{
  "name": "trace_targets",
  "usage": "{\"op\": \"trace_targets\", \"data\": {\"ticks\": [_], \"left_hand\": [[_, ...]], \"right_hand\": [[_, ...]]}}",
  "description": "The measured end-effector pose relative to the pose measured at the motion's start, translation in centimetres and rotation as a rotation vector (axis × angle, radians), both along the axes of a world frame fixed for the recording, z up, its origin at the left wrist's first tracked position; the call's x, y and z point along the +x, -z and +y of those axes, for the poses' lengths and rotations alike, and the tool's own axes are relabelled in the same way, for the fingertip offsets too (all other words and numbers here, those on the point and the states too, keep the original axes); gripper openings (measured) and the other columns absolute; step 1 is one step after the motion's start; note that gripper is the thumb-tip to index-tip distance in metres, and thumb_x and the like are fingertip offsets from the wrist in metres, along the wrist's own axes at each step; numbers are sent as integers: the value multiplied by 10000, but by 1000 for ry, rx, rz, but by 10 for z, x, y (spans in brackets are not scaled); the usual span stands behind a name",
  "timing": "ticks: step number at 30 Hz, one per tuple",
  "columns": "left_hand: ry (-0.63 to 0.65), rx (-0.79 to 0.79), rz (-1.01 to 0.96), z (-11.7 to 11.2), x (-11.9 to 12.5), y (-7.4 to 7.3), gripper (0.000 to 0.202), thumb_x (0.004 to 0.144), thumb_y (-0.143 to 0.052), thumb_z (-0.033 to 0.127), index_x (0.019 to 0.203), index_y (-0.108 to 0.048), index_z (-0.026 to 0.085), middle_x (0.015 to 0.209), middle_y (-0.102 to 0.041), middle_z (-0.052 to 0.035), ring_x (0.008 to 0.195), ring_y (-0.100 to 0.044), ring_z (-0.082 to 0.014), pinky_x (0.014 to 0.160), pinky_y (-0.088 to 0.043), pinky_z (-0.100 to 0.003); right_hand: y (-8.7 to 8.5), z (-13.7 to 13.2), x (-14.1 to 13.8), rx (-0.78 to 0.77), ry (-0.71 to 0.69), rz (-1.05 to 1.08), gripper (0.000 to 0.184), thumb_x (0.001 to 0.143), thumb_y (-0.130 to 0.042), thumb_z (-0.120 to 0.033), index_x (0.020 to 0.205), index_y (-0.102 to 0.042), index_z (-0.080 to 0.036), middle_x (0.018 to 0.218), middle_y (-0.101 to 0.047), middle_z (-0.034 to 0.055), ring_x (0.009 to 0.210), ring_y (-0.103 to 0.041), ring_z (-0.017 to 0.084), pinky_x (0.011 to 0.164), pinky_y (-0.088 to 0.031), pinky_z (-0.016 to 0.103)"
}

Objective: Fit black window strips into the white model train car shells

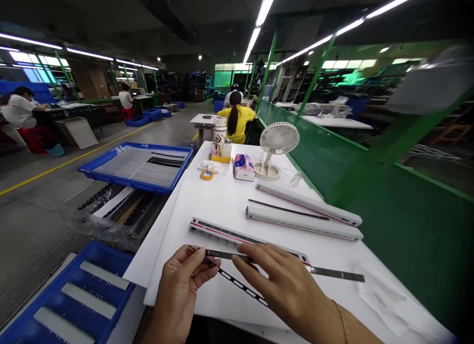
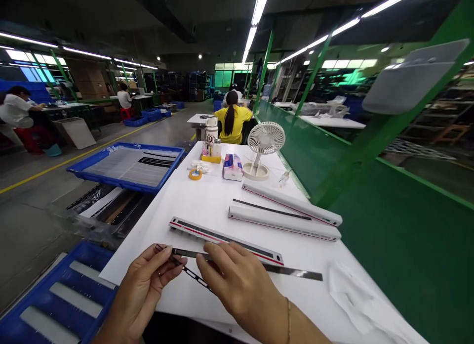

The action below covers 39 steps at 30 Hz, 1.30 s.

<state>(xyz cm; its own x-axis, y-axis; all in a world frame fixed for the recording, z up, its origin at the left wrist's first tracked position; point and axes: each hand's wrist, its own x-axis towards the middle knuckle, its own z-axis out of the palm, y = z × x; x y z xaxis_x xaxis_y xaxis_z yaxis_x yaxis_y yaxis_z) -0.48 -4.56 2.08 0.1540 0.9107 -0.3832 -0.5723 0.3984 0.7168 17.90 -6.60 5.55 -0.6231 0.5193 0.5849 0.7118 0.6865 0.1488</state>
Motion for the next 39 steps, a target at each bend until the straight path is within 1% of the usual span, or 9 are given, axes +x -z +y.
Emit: {"op": "trace_targets", "data": {"ticks": [2,5,9,15,22,27,31,35,39], "left_hand": [[-17,-3,5,1,-2,3,165,723,-702,187,826,-598,111,722,-705,-88,688,-678,-163,696,-561,-272],[-77,-32,-18,3,-2,8,230,772,-658,234,952,-583,112,773,-710,-113,779,-690,-208,794,-547,-340],[-178,-75,-84,8,-2,14,243,831,-579,294,957,-595,87,824,-707,-151,858,-683,-257,866,-517,-425],[-163,-101,-155,12,-4,19,413,840,-526,437,993,-610,63,932,-695,-201,929,-662,-293,903,-487,-450],[-149,-84,-88,12,-5,18,426,779,-607,447,970,-631,66,933,-700,-198,928,-661,-301,876,-493,-444],[-120,-71,50,12,-3,17,392,680,-728,363,961,-643,102,975,-701,-165,904,-669,-282,812,-522,-395],[-126,-39,108,13,-3,17,366,698,-710,365,942,-648,99,913,-715,-160,867,-678,-266,782,-535,-366],[-137,-1,146,12,-3,16,338,716,-688,363,918,-657,93,882,-720,-157,878,-676,-278,798,-535,-383],[-140,3,168,10,-3,14,330,688,-715,352,895,-670,98,873,-725,-151,865,-680,-277,759,-548,-349]], "right_hand": [[12,3,3,-24,19,-1,334,903,-312,-67,1051,-603,-136,897,-651,123,759,-618,175,624,-513,296],[29,1,6,-31,104,78,330,874,-362,-37,1091,-590,-136,931,-639,136,795,-616,189,629,-511,294],[47,-1,-8,-118,153,297,335,832,-439,-12,1098,-589,-150,931,-619,129,804,-606,175,641,-504,269],[59,3,-41,-154,149,411,325,830,-450,-27,1090,-592,-160,873,-613,118,783,-578,188,632,-498,298],[74,5,-42,-210,176,408,391,845,-419,-45,1174,-571,-193,896,-598,116,791,-565,194,629,-485,307],[74,5,-43,-224,152,414,436,814,-438,-7,1197,-559,-180,901,-590,125,799,-561,203,620,-487,306],[70,5,-44,-263,154,395,467,809,-433,0,1221,-540,-192,905,-592,125,805,-558,208,631,-497,315],[74,4,-43,-258,141,409,462,811,-439,-9,1222,-539,-194,924,-589,122,821,-556,209,645,-492,319],[73,4,-43,-334,150,518,400,831,-481,-49,1204,-543,-181,951,-584,117,850,-564,206,682,-496,319]]}}
